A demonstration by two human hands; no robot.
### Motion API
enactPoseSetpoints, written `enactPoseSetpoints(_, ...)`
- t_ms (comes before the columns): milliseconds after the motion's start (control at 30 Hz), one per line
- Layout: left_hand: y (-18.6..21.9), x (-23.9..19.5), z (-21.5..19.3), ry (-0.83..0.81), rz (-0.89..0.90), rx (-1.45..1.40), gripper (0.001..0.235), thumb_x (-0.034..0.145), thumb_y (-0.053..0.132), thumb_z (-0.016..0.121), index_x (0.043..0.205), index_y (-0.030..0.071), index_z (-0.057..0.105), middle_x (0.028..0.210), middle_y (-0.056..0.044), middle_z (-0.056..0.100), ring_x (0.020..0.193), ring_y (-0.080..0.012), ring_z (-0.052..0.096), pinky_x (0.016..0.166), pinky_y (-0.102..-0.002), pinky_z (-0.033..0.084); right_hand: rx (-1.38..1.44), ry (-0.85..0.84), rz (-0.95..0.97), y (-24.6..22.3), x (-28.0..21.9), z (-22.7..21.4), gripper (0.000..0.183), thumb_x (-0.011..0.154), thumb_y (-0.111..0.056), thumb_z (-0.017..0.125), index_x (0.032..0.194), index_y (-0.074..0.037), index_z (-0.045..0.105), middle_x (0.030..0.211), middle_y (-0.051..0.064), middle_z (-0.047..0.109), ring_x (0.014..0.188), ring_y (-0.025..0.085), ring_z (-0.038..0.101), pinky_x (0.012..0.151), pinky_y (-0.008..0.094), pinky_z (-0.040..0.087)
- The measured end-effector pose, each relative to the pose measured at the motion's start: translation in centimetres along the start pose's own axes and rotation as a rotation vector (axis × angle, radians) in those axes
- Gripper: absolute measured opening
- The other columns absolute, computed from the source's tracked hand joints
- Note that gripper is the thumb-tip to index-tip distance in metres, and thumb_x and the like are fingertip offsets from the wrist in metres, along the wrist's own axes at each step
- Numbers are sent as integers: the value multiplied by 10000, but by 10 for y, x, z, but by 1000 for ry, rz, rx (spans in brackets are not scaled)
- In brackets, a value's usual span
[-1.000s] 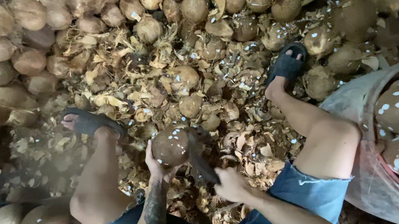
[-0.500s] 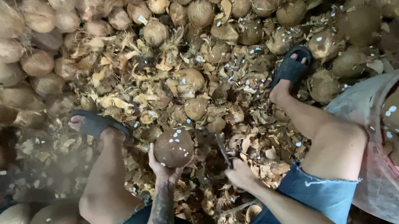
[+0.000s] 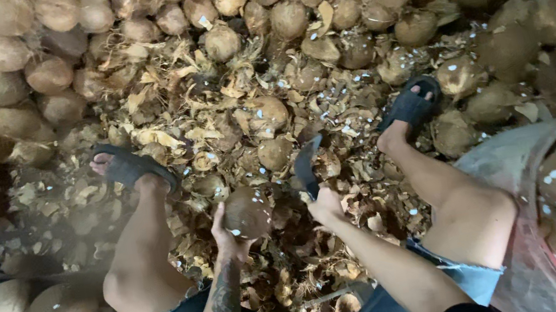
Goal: The person sits on the ground surrounded by coconuts and uses a curved knife to peel the husks off several coconuts. They rotate the coconuts to remove the outer layer and place the peeled coconuts into a nearby bucket.
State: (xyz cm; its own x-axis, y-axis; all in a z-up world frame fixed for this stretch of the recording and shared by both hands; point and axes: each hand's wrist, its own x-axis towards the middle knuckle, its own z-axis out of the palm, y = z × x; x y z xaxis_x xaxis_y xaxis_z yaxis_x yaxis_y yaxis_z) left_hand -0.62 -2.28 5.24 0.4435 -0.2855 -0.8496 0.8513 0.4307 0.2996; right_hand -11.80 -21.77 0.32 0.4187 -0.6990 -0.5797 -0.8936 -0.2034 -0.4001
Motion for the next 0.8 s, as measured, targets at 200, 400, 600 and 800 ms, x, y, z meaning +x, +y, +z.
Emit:
enactPoseSetpoints(200,-6,28,-11,-14,21,27,648,776,551,834,1206,84,700,1180,-219,724,1092,-425,664,986,-707,476,-1,62,-67,-19,39,-2,430,937,-331,665,1157,33,729,1153,328,750,1161,470,719,977,574,589)
enactPoseSetpoints(400,-5,26,-7,-27,29,66,837,746,579,832,1354,36,641,1346,-276,658,1212,-510,609,1023,-736,423,-85,138,-227,4,78,7,265,819,-149,749,1037,0,772,1171,265,683,1153,488,706,970,564,604)
enactPoseSetpoints(600,-6,29,-9,-26,37,76,773,738,593,841,1280,59,701,1239,-234,731,1138,-454,680,1011,-679,469,-87,147,-185,23,88,14,452,934,-296,653,1301,-44,731,1359,238,643,1227,491,666,1034,586,550)
enactPoseSetpoints(800,-10,39,-10,-54,99,38,777,744,579,858,1313,73,706,1266,-230,732,1173,-457,674,1044,-643,469,-14,386,-302,-13,50,4,362,945,-194,616,1241,-4,705,1377,264,596,1270,520,595,1042,613,533)
